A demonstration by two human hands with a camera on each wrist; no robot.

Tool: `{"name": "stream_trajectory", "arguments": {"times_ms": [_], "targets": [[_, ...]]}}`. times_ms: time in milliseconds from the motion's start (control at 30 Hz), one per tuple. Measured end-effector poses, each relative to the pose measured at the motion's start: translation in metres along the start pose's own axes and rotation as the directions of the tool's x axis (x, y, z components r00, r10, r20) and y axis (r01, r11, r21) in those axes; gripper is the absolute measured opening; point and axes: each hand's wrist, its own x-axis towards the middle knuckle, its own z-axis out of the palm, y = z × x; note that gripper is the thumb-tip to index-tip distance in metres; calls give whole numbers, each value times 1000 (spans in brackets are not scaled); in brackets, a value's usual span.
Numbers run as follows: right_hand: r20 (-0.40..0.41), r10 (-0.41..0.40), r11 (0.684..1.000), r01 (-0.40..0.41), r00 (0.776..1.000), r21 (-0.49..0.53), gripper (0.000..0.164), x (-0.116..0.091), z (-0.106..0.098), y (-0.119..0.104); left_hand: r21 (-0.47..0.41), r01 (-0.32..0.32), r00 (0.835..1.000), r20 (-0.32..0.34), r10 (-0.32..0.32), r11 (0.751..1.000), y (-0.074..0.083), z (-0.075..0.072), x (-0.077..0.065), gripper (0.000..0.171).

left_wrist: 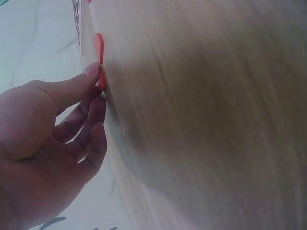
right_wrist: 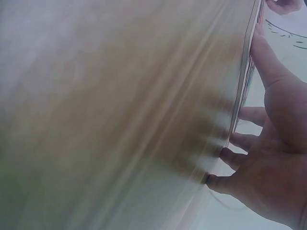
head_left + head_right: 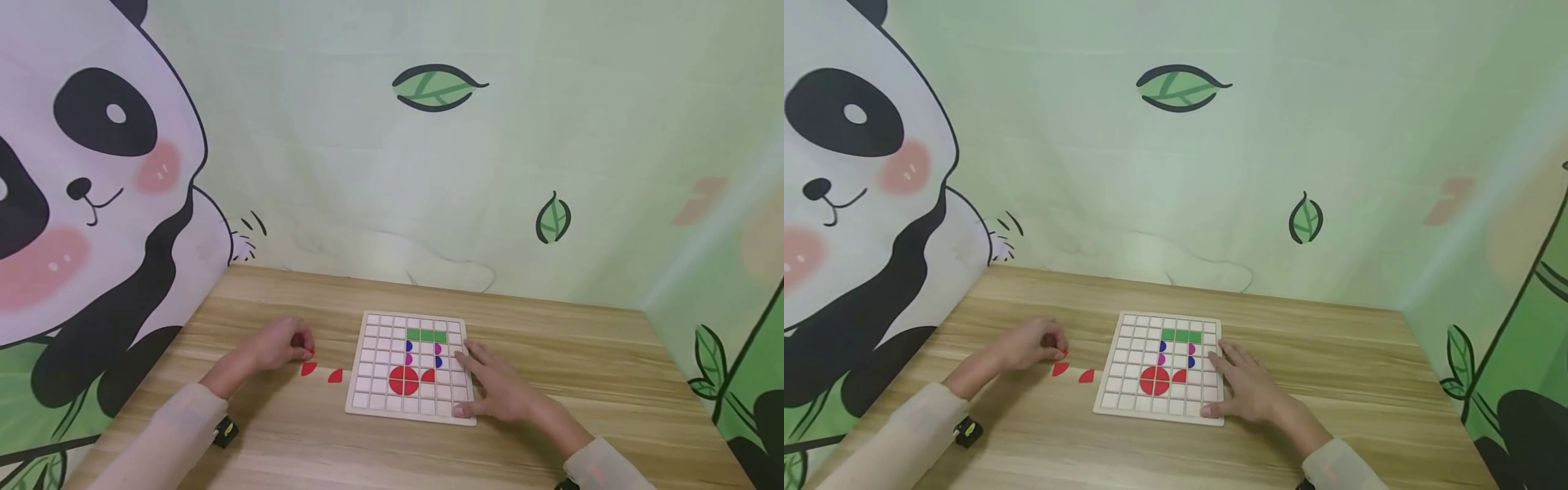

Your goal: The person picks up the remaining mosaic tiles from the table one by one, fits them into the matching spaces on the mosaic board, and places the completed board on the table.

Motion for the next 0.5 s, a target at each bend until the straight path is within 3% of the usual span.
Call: {"name": "stream_trajectory", "arguments": {"times_ms": [500], "targets": [[9, 15, 1000, -15, 1000, -4, 104, 2, 1, -2, -44, 31, 999, 31, -30, 999, 3, -8, 3, 11]]}}
